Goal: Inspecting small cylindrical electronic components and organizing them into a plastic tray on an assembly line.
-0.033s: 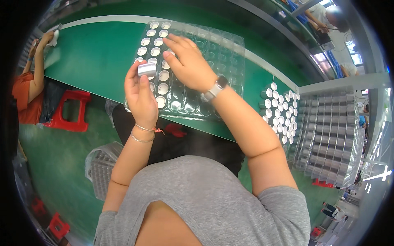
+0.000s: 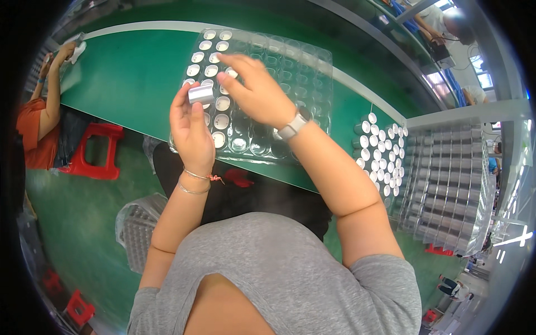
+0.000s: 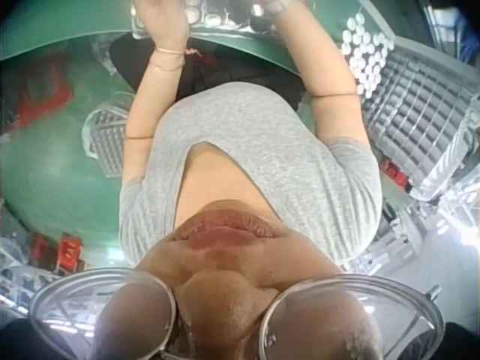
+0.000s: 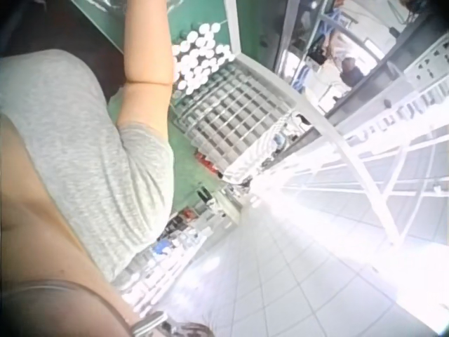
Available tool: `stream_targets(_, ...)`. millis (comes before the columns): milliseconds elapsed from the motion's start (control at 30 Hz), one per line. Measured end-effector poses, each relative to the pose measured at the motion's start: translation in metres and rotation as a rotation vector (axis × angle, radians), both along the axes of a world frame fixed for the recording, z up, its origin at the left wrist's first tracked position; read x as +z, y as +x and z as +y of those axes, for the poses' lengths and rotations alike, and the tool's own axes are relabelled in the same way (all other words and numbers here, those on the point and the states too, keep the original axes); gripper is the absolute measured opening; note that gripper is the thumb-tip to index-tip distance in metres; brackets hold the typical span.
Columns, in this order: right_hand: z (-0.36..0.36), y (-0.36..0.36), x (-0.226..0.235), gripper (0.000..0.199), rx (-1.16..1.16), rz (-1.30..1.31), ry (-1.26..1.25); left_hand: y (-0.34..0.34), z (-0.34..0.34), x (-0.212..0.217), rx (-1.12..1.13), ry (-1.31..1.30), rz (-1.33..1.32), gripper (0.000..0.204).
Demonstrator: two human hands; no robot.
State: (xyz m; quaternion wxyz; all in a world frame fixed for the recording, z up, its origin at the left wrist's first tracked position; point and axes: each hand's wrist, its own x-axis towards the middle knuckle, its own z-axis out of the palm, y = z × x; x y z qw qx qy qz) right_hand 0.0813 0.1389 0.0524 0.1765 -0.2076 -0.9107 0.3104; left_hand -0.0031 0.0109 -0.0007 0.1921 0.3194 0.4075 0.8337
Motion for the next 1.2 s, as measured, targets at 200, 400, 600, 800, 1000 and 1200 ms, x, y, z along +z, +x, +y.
stream_targets(200, -0.004, -0.005, 0.005, 0.032, 0.074, 0.236, -0.860, 0.001, -0.002, 0.011, -0.110, -0.060, -0.039, 0.045)
stream_targets(400, 0.058, -0.025, -0.017, 0.033, -0.295, 0.128, 0.095, 0.001, 0.005, -0.001, -0.042, -0.108, 0.143, 0.060)
stream_targets(600, 0.057, -0.038, -0.031, 0.026, -0.167, -0.033, 0.251, 0.000, 0.005, -0.004, -0.017, -0.098, 0.243, 0.044)
stream_targets(800, 0.031, -0.029, -0.040, 0.045, -0.237, -0.148, 0.521, 0.000, 0.005, -0.001, -0.030, -0.120, 0.237, 0.044)
stream_targets(1000, 0.027, -0.024, -0.029, 0.063, -0.220, -0.328, 0.406, 0.004, 0.006, 0.000, -0.034, -0.153, 0.262, 0.045)
stream_targets(1200, 0.024, -0.036, -0.036, 0.066, -0.260, -0.403, 0.421, 0.005, 0.005, -0.007, -0.020, -0.173, 0.232, 0.042)
